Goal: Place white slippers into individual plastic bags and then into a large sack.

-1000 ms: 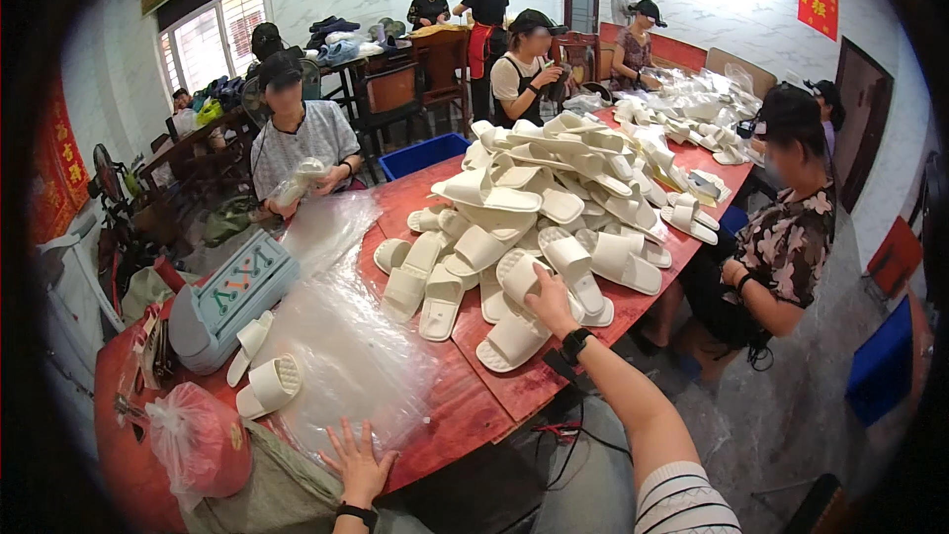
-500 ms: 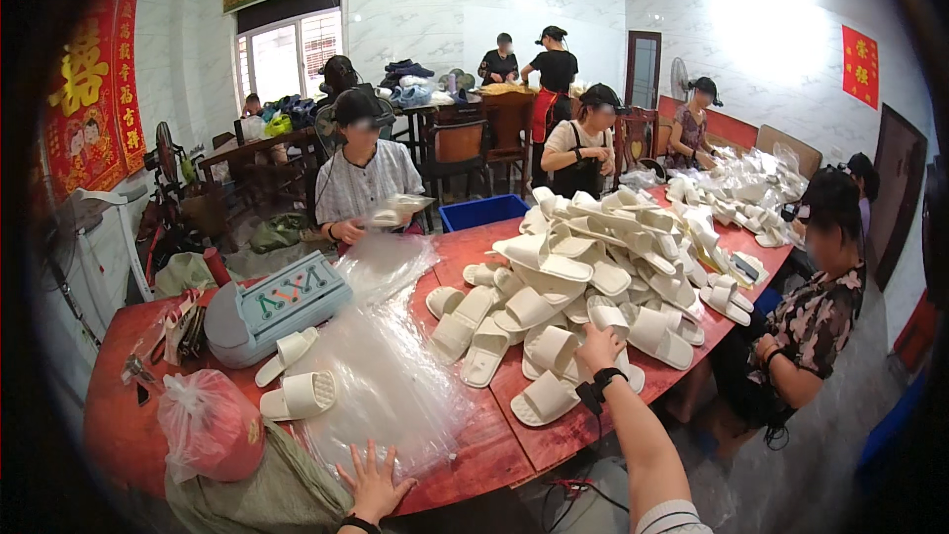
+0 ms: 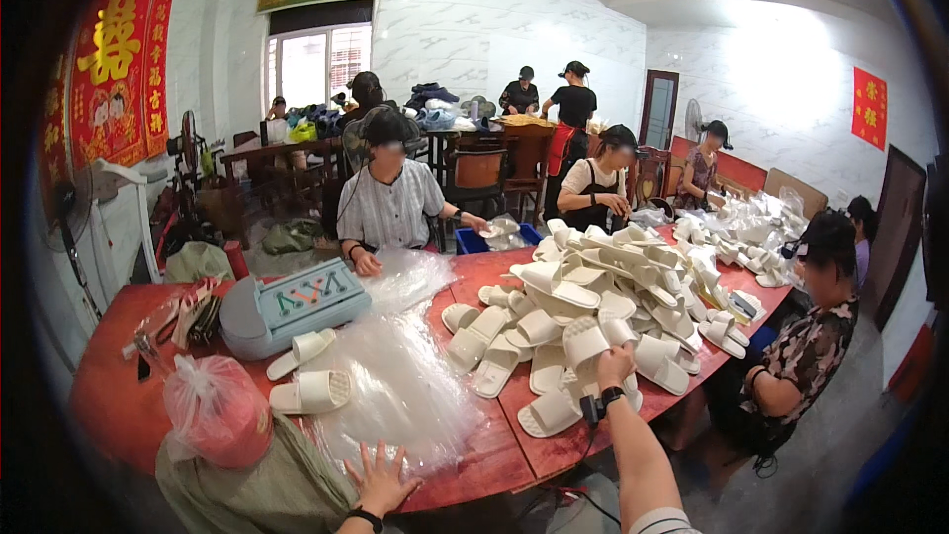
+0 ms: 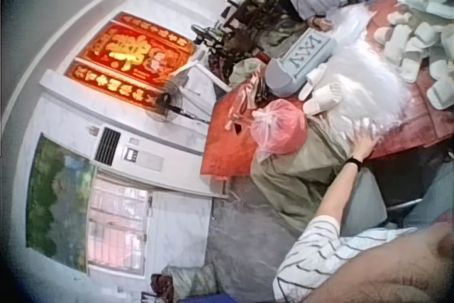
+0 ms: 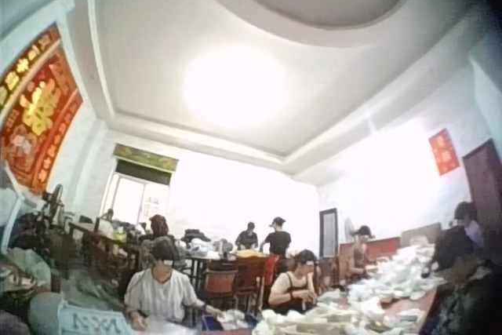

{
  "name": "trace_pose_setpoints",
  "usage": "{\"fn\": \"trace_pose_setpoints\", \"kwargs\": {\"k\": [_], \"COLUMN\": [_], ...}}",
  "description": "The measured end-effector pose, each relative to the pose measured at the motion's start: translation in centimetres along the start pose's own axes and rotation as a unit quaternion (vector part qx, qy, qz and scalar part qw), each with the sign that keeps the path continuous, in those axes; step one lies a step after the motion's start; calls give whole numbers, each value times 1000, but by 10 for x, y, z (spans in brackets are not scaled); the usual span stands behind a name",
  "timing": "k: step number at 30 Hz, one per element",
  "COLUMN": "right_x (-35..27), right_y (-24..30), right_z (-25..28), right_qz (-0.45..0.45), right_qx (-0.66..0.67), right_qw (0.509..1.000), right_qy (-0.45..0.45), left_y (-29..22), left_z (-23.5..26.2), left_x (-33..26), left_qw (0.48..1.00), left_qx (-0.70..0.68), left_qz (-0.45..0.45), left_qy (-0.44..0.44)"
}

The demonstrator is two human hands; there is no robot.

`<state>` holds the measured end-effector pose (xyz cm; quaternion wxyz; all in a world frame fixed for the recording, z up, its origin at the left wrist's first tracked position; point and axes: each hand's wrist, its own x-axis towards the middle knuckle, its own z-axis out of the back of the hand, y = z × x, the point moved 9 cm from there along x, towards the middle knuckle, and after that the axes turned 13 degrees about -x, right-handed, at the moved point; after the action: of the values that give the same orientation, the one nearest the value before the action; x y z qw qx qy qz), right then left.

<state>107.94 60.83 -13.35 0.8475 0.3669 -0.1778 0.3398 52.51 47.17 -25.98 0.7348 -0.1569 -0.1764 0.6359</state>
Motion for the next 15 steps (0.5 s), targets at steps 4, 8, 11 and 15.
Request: {"fn": "trace_pose_setpoints", "kwargs": {"k": [4,8,11,15], "right_x": [23,30,-20,-130], "right_y": [30,83,128,171], "right_z": [60,102,112,103], "right_qz": [88,168,221,310], "right_qx": [161,258,300,279], "right_qw": [981,951,926,899], "right_qy": [-55,2,57,133], "left_y": [2,-2,-2,2], "left_z": [7,7,10,12], "left_x": [-1,11,12,7], "left_qw": [1000,1000,1000,999], "left_qx": [-19,-19,-7,-7], "left_qz": [10,6,15,36], "left_qy": [-3,-8,-1,27]}}
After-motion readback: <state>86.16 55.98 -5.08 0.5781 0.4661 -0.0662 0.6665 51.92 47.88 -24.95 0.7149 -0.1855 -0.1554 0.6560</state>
